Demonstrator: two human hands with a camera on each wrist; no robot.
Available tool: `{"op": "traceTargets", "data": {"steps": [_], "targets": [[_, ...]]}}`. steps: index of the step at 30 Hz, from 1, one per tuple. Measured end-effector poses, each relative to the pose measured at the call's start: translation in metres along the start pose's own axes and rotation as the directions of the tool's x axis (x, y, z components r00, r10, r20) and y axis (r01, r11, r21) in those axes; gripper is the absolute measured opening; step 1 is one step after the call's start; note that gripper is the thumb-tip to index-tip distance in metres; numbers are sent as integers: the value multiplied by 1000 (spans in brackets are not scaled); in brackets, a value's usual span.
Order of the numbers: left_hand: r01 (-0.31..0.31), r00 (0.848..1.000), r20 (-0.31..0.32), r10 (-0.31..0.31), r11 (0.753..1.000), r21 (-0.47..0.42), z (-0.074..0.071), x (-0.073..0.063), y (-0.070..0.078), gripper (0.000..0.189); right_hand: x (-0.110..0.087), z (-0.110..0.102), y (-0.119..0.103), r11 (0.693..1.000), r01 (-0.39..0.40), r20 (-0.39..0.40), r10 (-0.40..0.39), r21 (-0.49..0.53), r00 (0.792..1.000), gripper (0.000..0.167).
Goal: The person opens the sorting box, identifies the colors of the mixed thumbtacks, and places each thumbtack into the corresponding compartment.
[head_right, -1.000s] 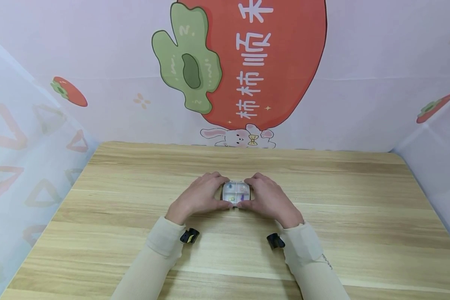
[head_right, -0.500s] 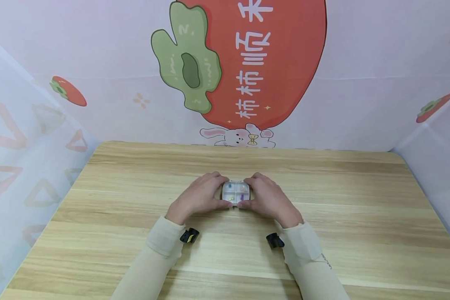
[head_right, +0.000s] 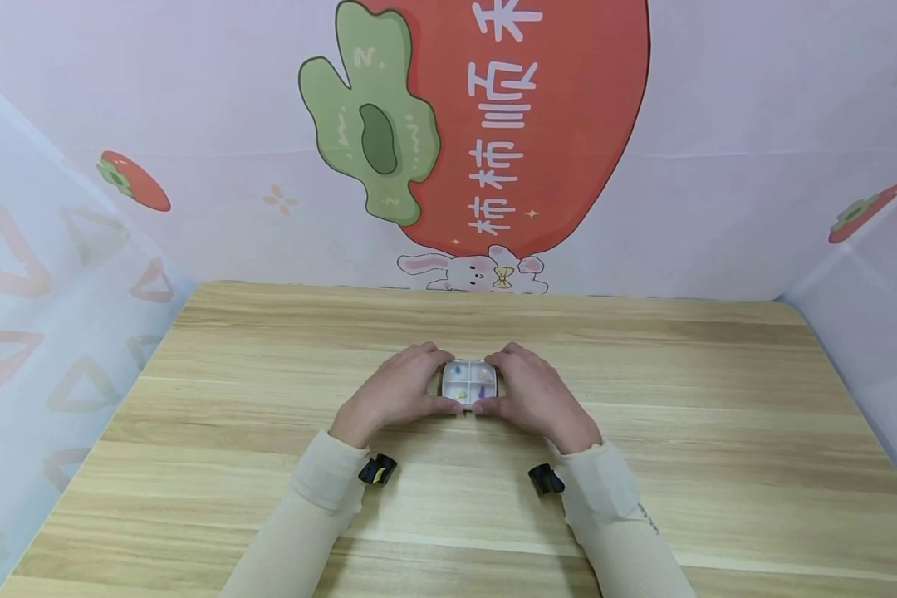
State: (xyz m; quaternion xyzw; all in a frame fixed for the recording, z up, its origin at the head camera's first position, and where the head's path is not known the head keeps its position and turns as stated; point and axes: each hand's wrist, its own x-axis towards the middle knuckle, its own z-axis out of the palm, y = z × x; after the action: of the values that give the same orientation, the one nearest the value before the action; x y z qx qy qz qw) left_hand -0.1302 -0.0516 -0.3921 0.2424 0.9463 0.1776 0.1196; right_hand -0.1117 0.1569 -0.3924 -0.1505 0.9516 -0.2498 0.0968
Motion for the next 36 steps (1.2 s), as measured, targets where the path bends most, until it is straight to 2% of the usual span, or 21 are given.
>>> {"op": "traceTargets", "data": {"steps": [36], "targets": [[-17, 1000, -22, 18, 999, 46, 0, -1, 3, 63, 3, 2, -2, 1000, -6, -10, 6, 12, 1000, 67]]}}
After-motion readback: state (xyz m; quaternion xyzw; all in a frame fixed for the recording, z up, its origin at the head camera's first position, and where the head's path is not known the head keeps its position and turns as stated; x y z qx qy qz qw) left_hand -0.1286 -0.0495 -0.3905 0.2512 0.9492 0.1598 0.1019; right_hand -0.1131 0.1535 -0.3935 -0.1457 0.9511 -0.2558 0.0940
